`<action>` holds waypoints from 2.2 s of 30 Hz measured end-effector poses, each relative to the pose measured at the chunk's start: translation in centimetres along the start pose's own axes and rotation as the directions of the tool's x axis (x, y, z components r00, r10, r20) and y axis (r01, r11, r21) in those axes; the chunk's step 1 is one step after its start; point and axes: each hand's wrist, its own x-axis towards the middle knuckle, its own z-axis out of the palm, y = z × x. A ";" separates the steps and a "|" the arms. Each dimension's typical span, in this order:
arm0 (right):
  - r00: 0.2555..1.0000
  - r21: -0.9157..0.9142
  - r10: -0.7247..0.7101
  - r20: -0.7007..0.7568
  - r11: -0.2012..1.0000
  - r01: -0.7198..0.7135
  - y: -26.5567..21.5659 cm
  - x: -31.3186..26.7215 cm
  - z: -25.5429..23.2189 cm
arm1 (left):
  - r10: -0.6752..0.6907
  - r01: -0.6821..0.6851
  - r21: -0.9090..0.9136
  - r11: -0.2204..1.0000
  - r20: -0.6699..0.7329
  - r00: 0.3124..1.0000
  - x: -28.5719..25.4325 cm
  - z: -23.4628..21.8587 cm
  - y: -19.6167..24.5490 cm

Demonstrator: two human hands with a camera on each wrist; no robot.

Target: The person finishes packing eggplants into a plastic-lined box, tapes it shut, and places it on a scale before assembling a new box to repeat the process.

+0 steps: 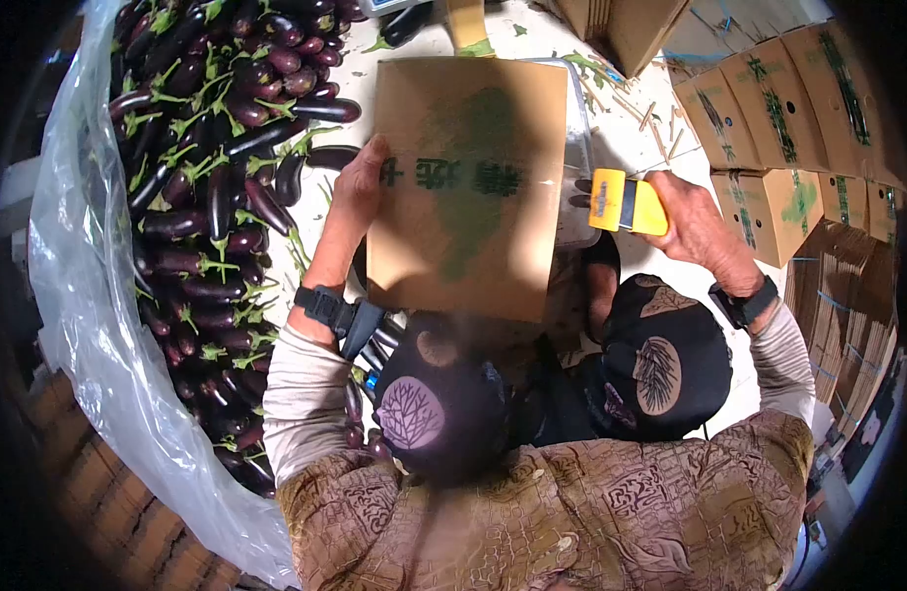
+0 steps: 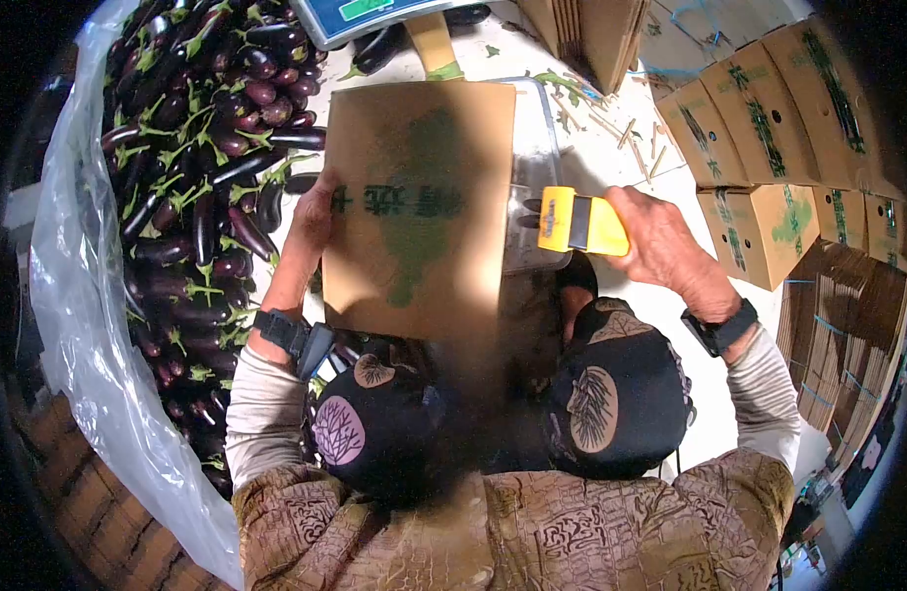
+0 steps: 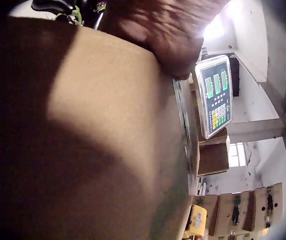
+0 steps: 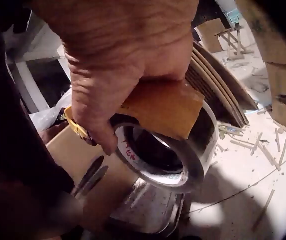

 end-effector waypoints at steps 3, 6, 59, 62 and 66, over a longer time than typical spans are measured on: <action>0.999 0.051 -0.022 -0.026 0.998 0.023 0.8 1.4 3.1 | -0.135 0.136 -0.084 0.987 0.017 0.991 -1.7 0.4 2.4; 1.000 0.137 -0.016 -0.004 0.990 0.017 0.9 3.1 5.6 | -0.299 0.315 -0.502 0.805 0.116 0.947 -2.0 1.3 2.9; 0.994 0.034 0.009 -0.108 0.999 -0.006 -2.0 -0.4 1.5 | 0.133 -0.015 0.579 0.815 -0.162 0.978 -1.0 -1.7 8.1; 0.989 0.081 0.015 -0.145 0.997 -0.003 -0.1 -2.2 2.5 | 0.030 0.027 0.514 0.857 -0.103 0.994 -0.6 -2.4 7.7; 0.984 0.084 0.050 -0.174 0.996 -0.036 2.6 -4.5 4.8 | -0.004 0.052 0.536 0.843 -0.091 0.996 -1.1 -2.2 8.5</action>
